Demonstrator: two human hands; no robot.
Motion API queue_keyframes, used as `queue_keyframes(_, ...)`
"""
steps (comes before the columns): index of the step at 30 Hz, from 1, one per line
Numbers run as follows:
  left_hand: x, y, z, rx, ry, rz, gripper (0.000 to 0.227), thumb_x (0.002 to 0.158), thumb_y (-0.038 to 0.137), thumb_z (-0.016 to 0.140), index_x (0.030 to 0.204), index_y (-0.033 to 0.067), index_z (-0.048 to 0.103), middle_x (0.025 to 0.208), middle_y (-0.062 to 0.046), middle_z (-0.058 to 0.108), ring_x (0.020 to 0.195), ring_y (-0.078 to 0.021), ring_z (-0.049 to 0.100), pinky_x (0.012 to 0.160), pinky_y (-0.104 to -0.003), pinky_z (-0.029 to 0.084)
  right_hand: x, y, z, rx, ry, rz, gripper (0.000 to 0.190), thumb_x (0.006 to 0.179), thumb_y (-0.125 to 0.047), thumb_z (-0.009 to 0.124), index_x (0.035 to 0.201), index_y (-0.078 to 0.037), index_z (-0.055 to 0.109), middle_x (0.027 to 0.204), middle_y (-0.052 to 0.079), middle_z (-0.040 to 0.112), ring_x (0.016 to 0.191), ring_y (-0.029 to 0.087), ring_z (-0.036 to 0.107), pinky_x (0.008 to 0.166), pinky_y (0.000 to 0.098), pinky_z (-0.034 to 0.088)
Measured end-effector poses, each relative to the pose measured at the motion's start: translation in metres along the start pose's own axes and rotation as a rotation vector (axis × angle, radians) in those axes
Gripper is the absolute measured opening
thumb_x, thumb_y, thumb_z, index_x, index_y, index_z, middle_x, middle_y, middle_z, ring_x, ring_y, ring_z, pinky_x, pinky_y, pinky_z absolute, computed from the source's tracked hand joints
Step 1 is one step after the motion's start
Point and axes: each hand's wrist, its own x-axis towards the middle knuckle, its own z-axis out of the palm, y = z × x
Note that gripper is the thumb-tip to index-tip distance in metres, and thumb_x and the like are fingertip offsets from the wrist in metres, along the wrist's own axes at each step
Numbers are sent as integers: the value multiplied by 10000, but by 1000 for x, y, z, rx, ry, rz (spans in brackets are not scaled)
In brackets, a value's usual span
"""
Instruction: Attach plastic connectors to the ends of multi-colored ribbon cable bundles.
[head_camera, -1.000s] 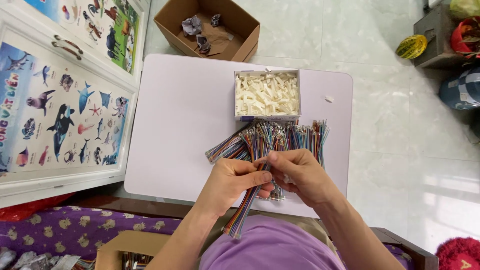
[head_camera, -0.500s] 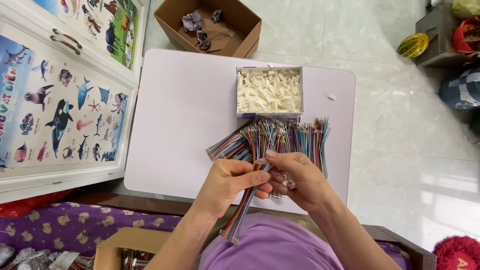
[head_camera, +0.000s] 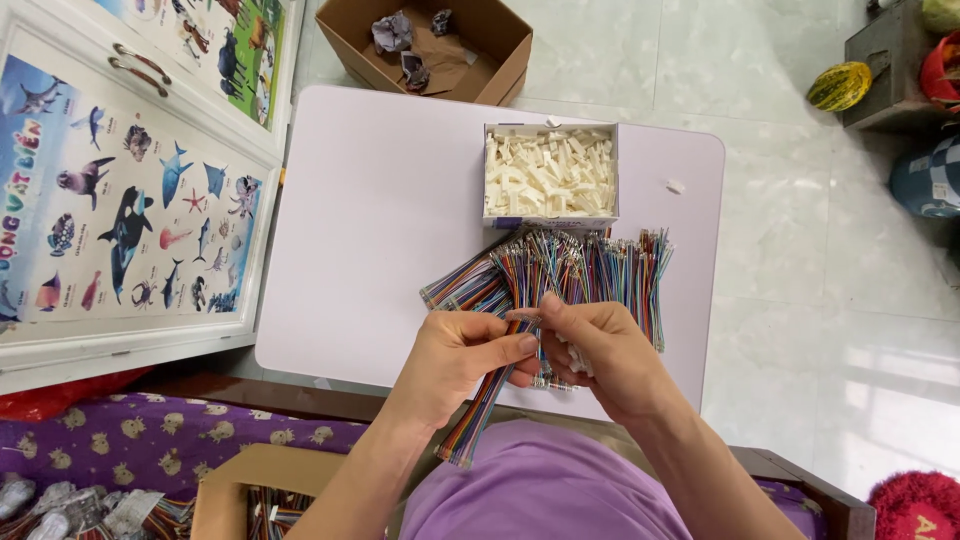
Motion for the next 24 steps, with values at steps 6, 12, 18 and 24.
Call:
queue_keyframes(6,-8,17,16,227,51,-6,219,931,160,713,933,-42,795,786,-107,775,674,-133,732,612,-242,592,2,-1,10,-435,84,-209,322,933,-258,711,997,33,834,682,5,727,539,39,494,467,244,369)
queue_keyframes(12,-1,-9,5,-73,35,-54,252,960,180,702,952,-61,772,772,-108,753,644,-146,695,608,-253,560,1,4,13,-244,147,-97,316,916,-264,713,990,21,828,621,21,670,472,60,402,426,247,295)
queue_keyframes(18,3,-22,0,-41,62,121,226,970,135,708,993,-81,772,795,-119,750,688,-136,686,637,-261,557,9,16,2,-51,62,-43,514,1053,-351,578,1135,118,770,578,-38,483,480,72,377,432,244,304)
queue_keyframes(24,-2,-10,-8,-4,43,85,256,954,157,682,1028,-75,762,890,-135,787,791,-145,768,747,-265,638,5,3,3,455,37,248,659,829,-145,417,1448,66,500,733,14,588,610,132,566,469,260,423)
